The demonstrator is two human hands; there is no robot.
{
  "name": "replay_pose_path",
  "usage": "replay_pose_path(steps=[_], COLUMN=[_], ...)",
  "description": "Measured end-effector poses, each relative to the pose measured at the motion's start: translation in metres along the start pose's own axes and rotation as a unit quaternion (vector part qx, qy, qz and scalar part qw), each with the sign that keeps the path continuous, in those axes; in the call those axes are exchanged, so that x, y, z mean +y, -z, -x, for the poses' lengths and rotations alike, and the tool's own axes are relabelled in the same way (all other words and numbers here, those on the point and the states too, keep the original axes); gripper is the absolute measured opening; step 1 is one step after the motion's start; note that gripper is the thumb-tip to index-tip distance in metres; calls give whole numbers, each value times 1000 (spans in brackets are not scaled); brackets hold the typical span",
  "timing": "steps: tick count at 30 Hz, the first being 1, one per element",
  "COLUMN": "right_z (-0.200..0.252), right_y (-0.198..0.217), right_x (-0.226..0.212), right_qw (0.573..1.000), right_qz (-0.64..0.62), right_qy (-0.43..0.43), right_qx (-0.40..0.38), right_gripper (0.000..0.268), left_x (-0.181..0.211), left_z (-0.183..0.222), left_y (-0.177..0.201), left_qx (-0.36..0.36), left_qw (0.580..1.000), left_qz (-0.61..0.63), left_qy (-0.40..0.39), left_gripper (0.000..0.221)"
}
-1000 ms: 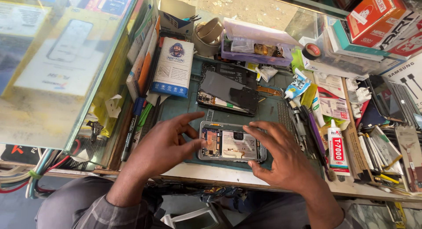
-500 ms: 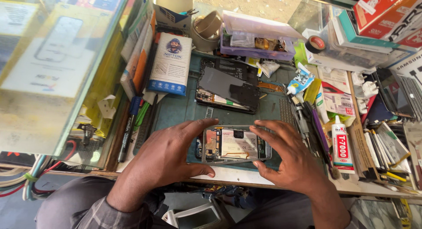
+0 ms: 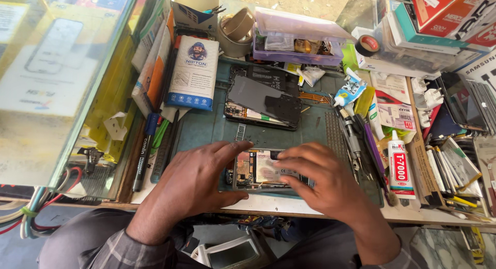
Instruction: The person disassembles a smartphone, removes the screen and internal components, and then reassembles the device by placing the back cover and frame back onto the chassis. They use a screwdriver to manipulate screws and handle various small parts during the process.
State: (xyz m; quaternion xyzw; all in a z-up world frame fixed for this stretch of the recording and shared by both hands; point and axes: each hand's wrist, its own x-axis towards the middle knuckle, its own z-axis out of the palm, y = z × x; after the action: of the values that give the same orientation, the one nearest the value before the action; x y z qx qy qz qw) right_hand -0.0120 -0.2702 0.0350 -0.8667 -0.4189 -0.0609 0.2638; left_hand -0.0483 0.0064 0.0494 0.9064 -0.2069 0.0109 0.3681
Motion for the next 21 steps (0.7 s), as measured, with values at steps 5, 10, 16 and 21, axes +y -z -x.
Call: replay_pose_path(steps=[5,10,16,21], right_z=[-15,-21,-22,-24], right_y=[-5,-8,-10,-10], right_x=[-9,-13,-10,-10], right_qw=[999,996,994,995], right_qz=[-12,26,18,-6], right_qy=[12,18,20,10], right_qx=[-48,-88,-104,-103], right_gripper=[21,19,17,15], left_x=[-1,-3,-1,-4], left_z=[1,1,0,2], left_y=[0,1,3,4], left_qx=[6,0,-19,6], left_qw=[999,999,999,998], left_qz=[-10,-26,-34,-17], left_qy=[-36,-47,-31,-63], left_gripper=[80,82,81,81])
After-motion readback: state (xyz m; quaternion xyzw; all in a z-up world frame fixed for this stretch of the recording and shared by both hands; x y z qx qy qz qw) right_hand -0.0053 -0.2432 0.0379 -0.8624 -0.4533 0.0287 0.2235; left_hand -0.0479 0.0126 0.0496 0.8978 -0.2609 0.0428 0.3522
